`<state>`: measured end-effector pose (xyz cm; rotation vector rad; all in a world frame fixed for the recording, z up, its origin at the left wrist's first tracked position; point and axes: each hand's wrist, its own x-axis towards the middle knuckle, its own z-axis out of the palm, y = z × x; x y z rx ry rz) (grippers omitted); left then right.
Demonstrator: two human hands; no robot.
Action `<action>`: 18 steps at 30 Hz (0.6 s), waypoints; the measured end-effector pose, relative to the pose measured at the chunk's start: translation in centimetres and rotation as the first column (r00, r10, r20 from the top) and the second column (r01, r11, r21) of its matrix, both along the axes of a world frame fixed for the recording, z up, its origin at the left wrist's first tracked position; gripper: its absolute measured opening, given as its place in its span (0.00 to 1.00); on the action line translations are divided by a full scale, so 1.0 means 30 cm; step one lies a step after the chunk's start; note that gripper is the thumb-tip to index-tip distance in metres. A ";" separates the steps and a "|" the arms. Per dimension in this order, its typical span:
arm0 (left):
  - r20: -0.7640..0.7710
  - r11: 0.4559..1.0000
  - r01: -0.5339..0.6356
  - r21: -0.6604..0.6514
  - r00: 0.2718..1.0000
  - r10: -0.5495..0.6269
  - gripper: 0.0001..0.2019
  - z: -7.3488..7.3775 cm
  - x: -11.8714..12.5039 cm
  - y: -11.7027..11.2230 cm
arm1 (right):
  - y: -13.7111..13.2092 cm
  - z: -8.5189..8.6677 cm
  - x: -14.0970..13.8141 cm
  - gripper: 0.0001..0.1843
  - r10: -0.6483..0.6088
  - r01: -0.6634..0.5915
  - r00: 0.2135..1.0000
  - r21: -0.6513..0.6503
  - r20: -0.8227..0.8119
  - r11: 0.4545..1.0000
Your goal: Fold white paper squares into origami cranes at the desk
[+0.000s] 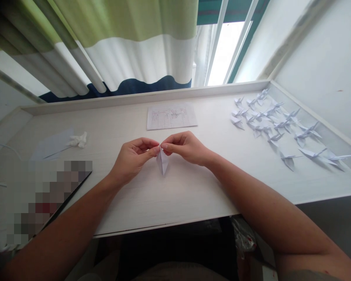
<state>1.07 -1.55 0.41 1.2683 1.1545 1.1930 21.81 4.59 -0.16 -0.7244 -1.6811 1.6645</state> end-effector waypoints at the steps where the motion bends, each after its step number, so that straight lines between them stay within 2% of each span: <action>1: -0.020 1.000 0.008 -0.008 1.000 -0.008 0.12 0.002 -0.001 -0.001 | -0.001 0.001 -0.001 0.16 -0.003 0.003 1.000 0.002 0.008 1.000; 7: -0.076 1.000 -0.017 -0.013 0.997 0.016 0.10 0.005 -0.005 -0.002 | 0.000 -0.005 0.002 0.13 -0.011 0.011 0.999 -0.006 0.031 1.000; 12: -0.034 0.999 -0.036 -0.011 0.999 0.036 0.10 0.001 -0.010 0.004 | -0.001 -0.002 0.001 0.15 0.044 -0.041 0.997 -0.032 0.068 0.999; 18: -0.013 0.999 -0.050 -0.014 0.999 0.049 0.10 0.002 -0.005 0.009 | -0.007 -0.004 -0.013 0.17 0.096 -0.092 0.995 -0.083 0.039 0.992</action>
